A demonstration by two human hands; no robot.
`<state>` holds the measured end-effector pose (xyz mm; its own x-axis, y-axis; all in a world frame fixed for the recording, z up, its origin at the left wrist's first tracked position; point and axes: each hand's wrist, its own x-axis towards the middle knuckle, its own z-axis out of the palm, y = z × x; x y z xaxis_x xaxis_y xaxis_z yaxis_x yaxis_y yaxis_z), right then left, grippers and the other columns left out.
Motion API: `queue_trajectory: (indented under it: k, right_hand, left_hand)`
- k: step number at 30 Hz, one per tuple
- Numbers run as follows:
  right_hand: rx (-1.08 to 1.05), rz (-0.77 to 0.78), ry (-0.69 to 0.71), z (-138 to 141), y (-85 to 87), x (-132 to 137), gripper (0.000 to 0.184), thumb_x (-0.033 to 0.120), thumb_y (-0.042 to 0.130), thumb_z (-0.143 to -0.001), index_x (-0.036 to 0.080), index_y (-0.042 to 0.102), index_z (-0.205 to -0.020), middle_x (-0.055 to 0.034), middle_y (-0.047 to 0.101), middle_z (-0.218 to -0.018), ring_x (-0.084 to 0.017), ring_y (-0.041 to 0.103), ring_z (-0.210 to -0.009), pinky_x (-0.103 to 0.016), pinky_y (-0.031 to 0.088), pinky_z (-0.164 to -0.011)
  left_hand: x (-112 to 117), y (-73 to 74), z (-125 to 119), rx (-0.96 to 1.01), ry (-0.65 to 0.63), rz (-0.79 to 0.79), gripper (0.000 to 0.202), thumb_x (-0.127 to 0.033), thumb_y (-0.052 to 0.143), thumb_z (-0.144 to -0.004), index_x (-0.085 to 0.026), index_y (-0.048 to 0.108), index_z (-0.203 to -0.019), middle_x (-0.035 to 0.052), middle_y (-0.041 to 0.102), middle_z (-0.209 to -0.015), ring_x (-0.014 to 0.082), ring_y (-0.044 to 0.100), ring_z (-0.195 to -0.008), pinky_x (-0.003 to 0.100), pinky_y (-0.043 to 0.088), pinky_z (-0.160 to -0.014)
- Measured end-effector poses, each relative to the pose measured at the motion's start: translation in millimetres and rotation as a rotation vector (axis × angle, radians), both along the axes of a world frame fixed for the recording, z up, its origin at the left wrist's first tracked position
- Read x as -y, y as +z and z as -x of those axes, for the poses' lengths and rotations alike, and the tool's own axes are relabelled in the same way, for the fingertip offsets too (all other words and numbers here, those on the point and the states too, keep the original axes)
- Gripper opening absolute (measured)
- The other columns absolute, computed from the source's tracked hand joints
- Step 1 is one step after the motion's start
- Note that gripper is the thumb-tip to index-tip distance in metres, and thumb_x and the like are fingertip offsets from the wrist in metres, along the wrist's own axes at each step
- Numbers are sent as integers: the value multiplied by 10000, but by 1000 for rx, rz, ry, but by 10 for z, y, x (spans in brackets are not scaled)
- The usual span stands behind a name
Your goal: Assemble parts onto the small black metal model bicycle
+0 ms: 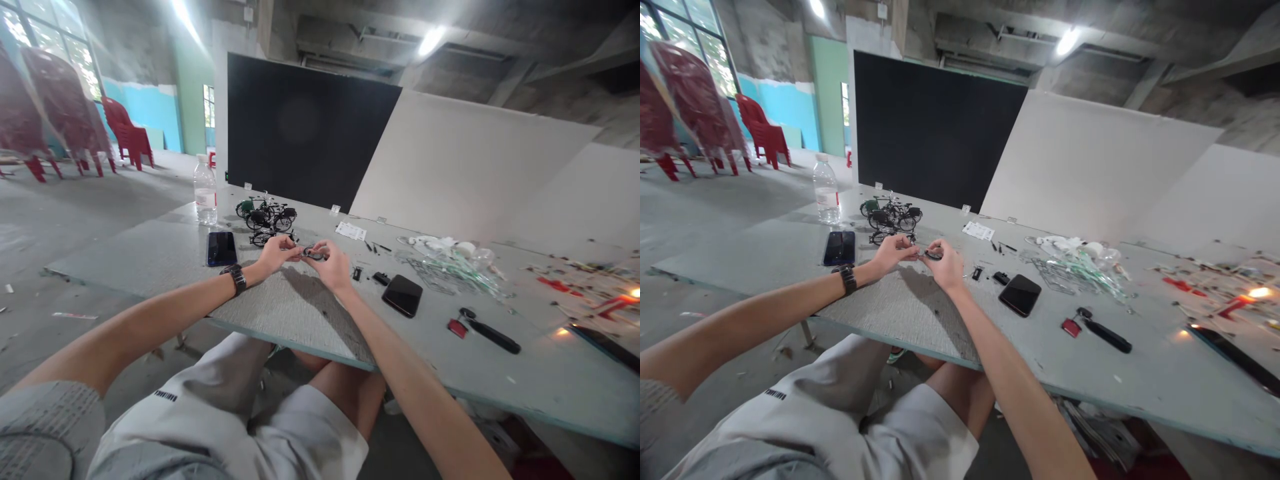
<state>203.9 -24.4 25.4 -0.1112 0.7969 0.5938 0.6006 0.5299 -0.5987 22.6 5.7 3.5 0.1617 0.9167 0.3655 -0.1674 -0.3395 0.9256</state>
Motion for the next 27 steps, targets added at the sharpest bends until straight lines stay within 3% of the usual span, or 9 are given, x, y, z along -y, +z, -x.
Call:
queue_trajectory:
  k: [12, 22, 27]
  right_hand:
    - [-33, 1, -12, 8, 13, 6, 370, 532, 799, -738, 252, 597, -871, -85, 779, -904, -288, 741, -954, -378, 535, -826]
    - [51, -75, -31, 7, -47, -34, 281, 492, 720, -846, 249, 730, -985, -87, 790, -996, -305, 737, -993, -427, 541, -895]
    - [133, -101, -65, -17, -62, -70, 375, 526, 658, -892, 236, 711, -1125, -103, 767, -1111, -311, 706, -1067, -426, 527, -918]
  left_hand:
    - [32, 11, -14, 20, 21, 23, 443, -457, 873, -693, -172, 534, -700, 7, 669, -692, 187, 723, -705, 402, 647, -802]
    - [-37, -38, -44, 111, 16, 70, 404, -369, 878, -709, -159, 533, -702, 7, 669, -689, 171, 725, -693, 402, 639, -827]
    - [-1, 14, -37, 100, 18, 69, 376, -350, 859, -737, -166, 531, -714, -6, 660, -671, 169, 725, -712, 404, 623, -860]
